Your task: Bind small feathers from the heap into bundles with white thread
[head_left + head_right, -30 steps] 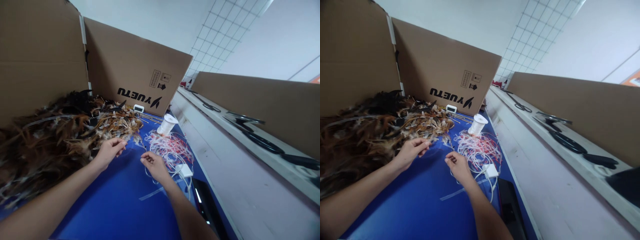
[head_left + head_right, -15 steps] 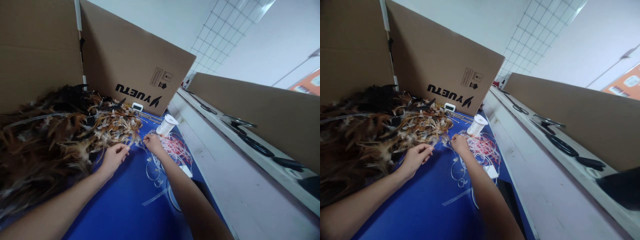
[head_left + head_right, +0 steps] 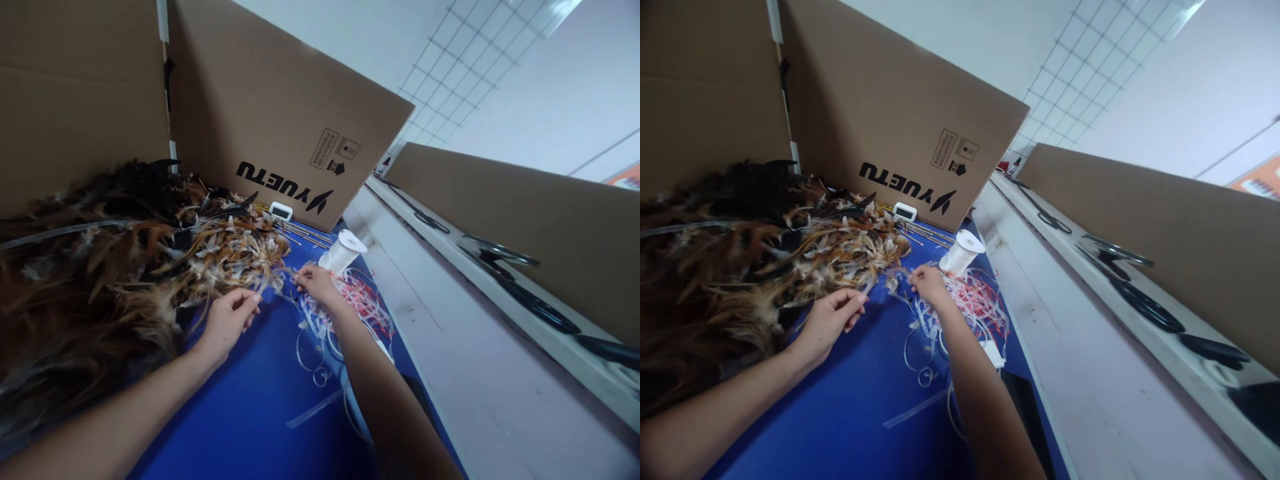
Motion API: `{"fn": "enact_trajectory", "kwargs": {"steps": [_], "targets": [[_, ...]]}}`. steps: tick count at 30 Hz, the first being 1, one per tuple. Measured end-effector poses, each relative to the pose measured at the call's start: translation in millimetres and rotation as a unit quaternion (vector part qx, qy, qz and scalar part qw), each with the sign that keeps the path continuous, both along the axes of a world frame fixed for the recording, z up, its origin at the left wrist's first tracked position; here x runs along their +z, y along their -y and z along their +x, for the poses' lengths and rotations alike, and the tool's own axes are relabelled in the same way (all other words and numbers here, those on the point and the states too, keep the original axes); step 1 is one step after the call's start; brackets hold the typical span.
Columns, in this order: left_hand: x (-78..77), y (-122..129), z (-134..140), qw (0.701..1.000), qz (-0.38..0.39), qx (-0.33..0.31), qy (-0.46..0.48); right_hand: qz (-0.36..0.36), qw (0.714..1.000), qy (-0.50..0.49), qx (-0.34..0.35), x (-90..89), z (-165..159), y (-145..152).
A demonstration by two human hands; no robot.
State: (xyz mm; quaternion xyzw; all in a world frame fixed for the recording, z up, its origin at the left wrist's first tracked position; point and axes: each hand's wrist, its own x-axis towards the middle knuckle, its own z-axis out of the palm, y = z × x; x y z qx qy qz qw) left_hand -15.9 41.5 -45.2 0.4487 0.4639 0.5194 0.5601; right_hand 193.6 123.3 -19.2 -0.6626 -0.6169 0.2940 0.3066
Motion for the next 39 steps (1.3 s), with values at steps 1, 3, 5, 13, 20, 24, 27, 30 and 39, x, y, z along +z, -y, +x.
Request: {"fn": "enact_trajectory", "kwargs": {"steps": [1,3,5,13,20,24,27,30,39], "targets": [[-0.5,-0.2,0.0,1.0,0.0,0.0,-0.001,0.004,1.0,-0.03,-0.003,2.7,3.6,3.2],[-1.4,-0.6,0.0,1.0,0.002,-0.001,-0.005,0.013,0.996,-0.086,-0.01,8.7,9.7,10.6],[-2.0,-1.0,0.0,1.0,0.005,-0.003,-0.009,0.022,0.99,-0.135,-0.014,15.0,13.8,18.9],[0.5,-1.4,-0.6,1.0,0.003,-0.007,0.012,0.007,0.942,-0.335,-0.012,32.1,1.8,55.0],[7.2,4.5,-0.6,0.993,-0.021,-0.077,0.081,0.016,0.921,-0.386,0.049,45.1,-25.2,89.7],[8.1,10.1,0.7,0.985,-0.042,-0.117,0.118,0.083,0.934,-0.343,0.061,38.6,-40.3,103.3],[8.2,12.9,2.6,0.98,-0.056,-0.141,0.128,0.111,0.947,-0.298,0.054,28.5,-45.3,108.6],[8.1,15.0,4.0,0.976,-0.067,-0.161,0.13,0.137,0.958,-0.245,0.051,20.6,-45.4,110.8],[6.5,17.6,4.7,0.975,-0.075,-0.172,0.121,0.164,0.956,-0.241,0.041,15.7,-48.0,110.1]]}}
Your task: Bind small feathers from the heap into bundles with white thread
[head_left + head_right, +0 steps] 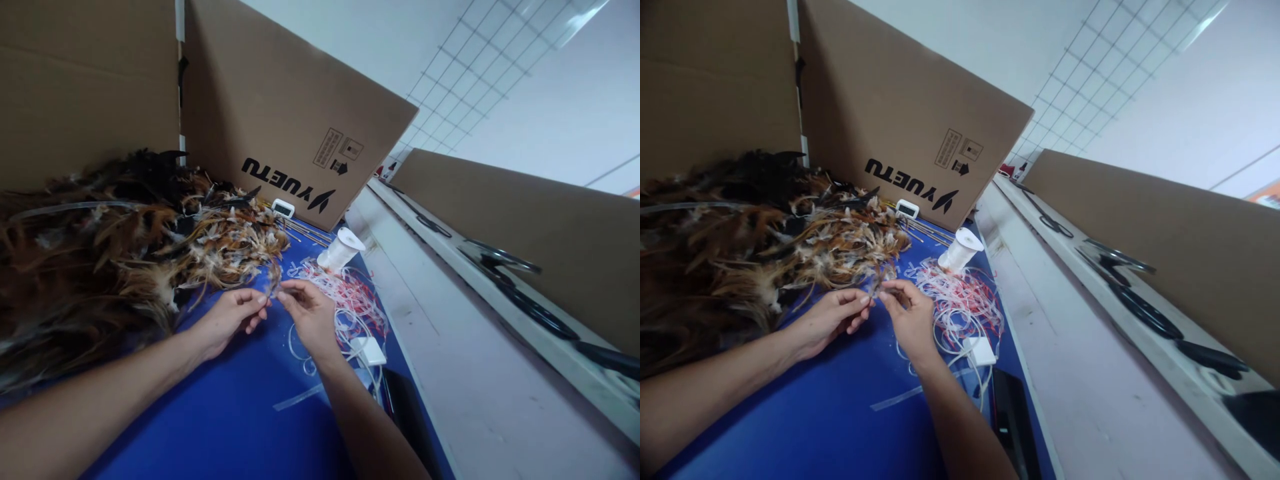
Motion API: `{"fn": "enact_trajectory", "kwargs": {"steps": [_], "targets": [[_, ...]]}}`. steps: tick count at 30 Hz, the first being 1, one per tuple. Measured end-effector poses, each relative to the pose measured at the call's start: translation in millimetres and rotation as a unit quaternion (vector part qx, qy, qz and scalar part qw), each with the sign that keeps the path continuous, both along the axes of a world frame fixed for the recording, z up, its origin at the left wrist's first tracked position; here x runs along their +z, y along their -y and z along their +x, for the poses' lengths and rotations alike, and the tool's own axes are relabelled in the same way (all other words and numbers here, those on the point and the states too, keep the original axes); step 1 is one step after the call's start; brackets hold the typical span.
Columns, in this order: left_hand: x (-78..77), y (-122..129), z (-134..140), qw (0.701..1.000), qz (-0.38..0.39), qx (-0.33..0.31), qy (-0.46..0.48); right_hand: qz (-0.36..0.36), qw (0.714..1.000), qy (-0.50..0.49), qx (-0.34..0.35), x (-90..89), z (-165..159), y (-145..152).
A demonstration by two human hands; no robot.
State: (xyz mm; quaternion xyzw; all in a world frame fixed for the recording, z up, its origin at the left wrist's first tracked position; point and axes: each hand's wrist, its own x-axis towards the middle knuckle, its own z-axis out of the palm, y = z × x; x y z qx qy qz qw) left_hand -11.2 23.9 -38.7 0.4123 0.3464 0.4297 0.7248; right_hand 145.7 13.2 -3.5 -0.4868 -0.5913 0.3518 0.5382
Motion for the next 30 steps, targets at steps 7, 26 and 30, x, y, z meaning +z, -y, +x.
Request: {"fn": "enact_trajectory", "kwargs": {"steps": [7,26,30], "targets": [[0.1,0.6,-0.1,1.0,0.007,0.002,-0.007,0.024,0.999,0.046,-0.008,-4.9,-0.2,1.4],[1.3,0.9,0.3,0.998,0.036,0.005,-0.043,0.051,0.991,0.128,-0.001,-10.6,2.6,1.7],[0.8,0.6,0.8,0.997,0.05,0.013,-0.051,0.052,0.993,0.105,0.001,-6.3,3.2,1.0]]}}
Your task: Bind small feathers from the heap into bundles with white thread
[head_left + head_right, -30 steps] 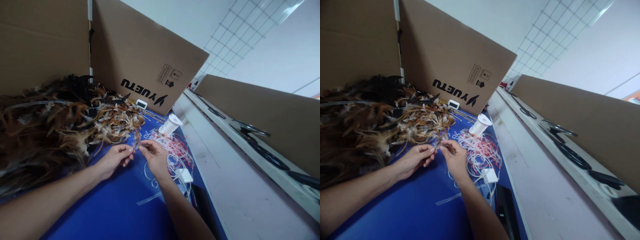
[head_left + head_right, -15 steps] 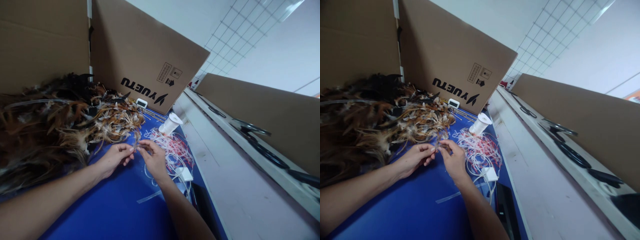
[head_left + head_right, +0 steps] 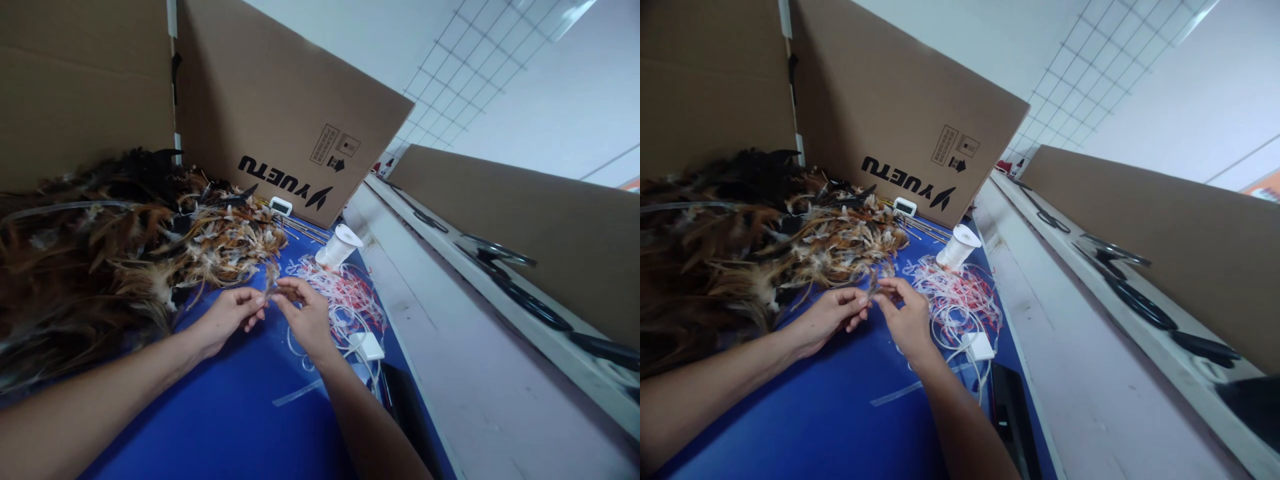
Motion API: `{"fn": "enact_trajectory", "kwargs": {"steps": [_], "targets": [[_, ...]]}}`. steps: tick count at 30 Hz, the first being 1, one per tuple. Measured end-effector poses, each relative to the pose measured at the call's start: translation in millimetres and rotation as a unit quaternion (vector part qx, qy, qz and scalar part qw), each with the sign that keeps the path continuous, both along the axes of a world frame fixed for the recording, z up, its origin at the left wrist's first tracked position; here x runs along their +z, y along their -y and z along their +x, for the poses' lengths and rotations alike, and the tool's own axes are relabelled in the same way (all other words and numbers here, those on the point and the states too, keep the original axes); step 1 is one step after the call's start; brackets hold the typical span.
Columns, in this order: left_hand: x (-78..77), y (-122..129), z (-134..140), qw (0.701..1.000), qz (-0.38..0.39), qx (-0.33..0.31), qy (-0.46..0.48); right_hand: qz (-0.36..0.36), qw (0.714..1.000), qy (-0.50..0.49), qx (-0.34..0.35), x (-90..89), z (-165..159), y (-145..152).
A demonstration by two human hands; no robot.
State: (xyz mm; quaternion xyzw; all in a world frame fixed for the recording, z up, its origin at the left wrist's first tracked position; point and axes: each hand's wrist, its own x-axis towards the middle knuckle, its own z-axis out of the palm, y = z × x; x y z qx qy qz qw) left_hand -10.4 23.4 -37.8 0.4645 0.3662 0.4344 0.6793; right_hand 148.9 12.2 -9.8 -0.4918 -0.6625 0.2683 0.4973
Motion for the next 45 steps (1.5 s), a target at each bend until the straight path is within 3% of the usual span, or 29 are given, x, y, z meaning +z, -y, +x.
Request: {"fn": "enact_trajectory", "kwargs": {"steps": [10,15,20,25,32,38,45], "targets": [[5.1,-3.3,-1.9,0.996,0.046,0.08,-0.002,-0.047,0.993,-0.082,-0.068,1.4,27.8,-21.8],[15.0,-5.6,-9.4,0.982,0.084,0.167,0.02,-0.069,0.993,0.034,-0.085,-13.8,51.6,-31.2],[18.5,-8.7,-14.0,0.967,0.105,0.229,0.027,-0.072,0.982,0.159,-0.077,-18.4,49.2,-37.3],[15.9,-10.3,-13.6,0.961,0.11,0.254,0.015,-0.085,0.967,0.235,-0.057,-16.2,28.1,-58.7],[8.8,-9.8,-11.1,0.964,0.114,0.241,-0.007,-0.135,0.941,0.289,-0.109,-18.0,3.2,-90.3],[7.3,-13.6,-12.5,0.961,0.104,0.255,0.009,-0.166,0.954,0.234,-0.085,-19.5,-2.4,-96.7],[6.3,-13.3,-11.4,0.967,0.089,0.239,0.015,-0.205,0.977,0.053,-0.037,-4.8,12.7,-77.5]]}}
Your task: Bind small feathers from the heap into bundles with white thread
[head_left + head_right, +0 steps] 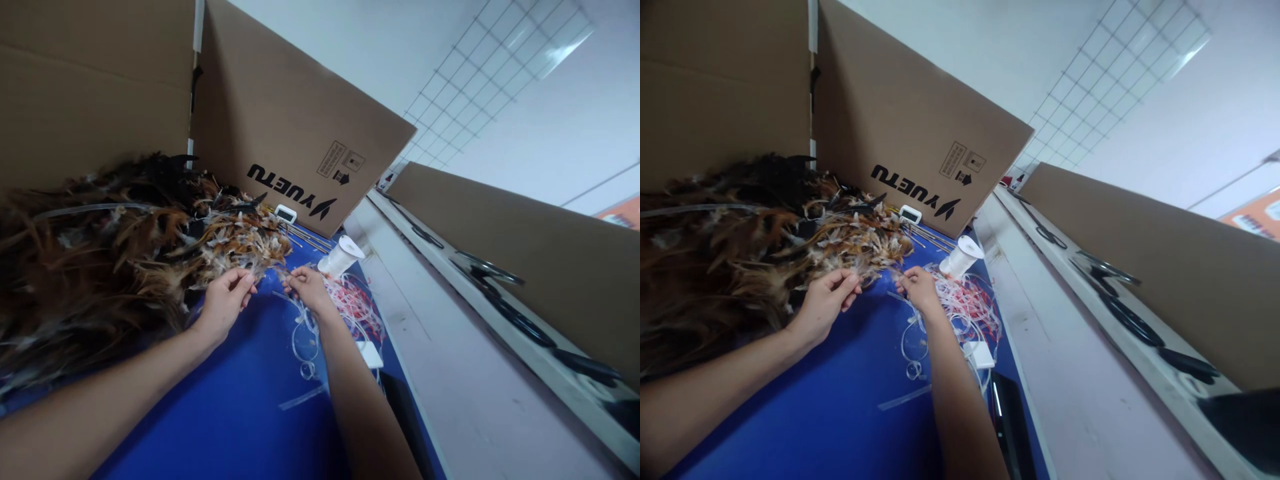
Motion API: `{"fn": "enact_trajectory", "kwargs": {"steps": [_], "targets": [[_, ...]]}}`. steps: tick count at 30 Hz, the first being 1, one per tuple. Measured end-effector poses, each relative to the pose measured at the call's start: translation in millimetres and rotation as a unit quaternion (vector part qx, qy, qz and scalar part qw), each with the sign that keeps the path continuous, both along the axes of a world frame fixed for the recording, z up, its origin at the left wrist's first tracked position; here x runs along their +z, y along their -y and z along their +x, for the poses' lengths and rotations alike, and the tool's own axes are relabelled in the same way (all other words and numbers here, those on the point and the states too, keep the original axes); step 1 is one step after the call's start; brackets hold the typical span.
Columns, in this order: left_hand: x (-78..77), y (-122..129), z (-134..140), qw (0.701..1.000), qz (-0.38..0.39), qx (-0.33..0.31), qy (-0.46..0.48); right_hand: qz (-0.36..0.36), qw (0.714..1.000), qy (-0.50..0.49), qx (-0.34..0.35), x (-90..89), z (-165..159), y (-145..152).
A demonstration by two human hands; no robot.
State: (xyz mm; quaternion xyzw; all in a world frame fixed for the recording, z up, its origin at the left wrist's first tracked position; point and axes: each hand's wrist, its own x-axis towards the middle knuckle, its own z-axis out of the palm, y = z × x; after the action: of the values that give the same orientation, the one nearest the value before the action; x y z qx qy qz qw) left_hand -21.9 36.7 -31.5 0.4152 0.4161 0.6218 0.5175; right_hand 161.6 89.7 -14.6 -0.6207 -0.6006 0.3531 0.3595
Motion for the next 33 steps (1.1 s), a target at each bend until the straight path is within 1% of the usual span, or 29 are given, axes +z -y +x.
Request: {"fn": "enact_trajectory", "kwargs": {"steps": [4,7,10,16,20,24,28,33], "targets": [[-0.8,1.4,0.6,1.0,0.0,-0.011,-0.004,-0.001,0.997,-0.081,0.007,11.9,8.5,21.0],[-1.1,2.3,1.5,1.0,0.001,-0.014,-0.006,-0.01,0.986,-0.163,0.02,18.1,12.3,33.9],[-1.6,2.8,2.3,1.0,-0.002,-0.021,-0.009,-0.018,0.98,-0.194,0.029,20.8,12.8,42.0],[-2.0,2.0,1.9,1.0,-0.004,-0.02,-0.015,-0.043,0.98,-0.19,0.047,14.1,9.3,51.9],[-2.2,1.8,1.5,1.0,-0.004,-0.023,-0.02,-0.05,0.983,-0.159,0.073,6.1,7.3,57.3],[-2.7,1.8,1.3,0.999,-0.006,-0.024,-0.02,-0.053,0.986,-0.137,0.082,-2.1,6.4,57.8],[-2.5,0.9,0.2,1.0,-0.003,-0.017,-0.017,-0.075,0.988,-0.108,0.082,-10.5,8.9,54.7],[-1.7,-0.1,-0.9,1.0,-0.001,-0.012,-0.011,-0.049,0.994,-0.035,0.092,-18.0,13.1,51.0]]}}
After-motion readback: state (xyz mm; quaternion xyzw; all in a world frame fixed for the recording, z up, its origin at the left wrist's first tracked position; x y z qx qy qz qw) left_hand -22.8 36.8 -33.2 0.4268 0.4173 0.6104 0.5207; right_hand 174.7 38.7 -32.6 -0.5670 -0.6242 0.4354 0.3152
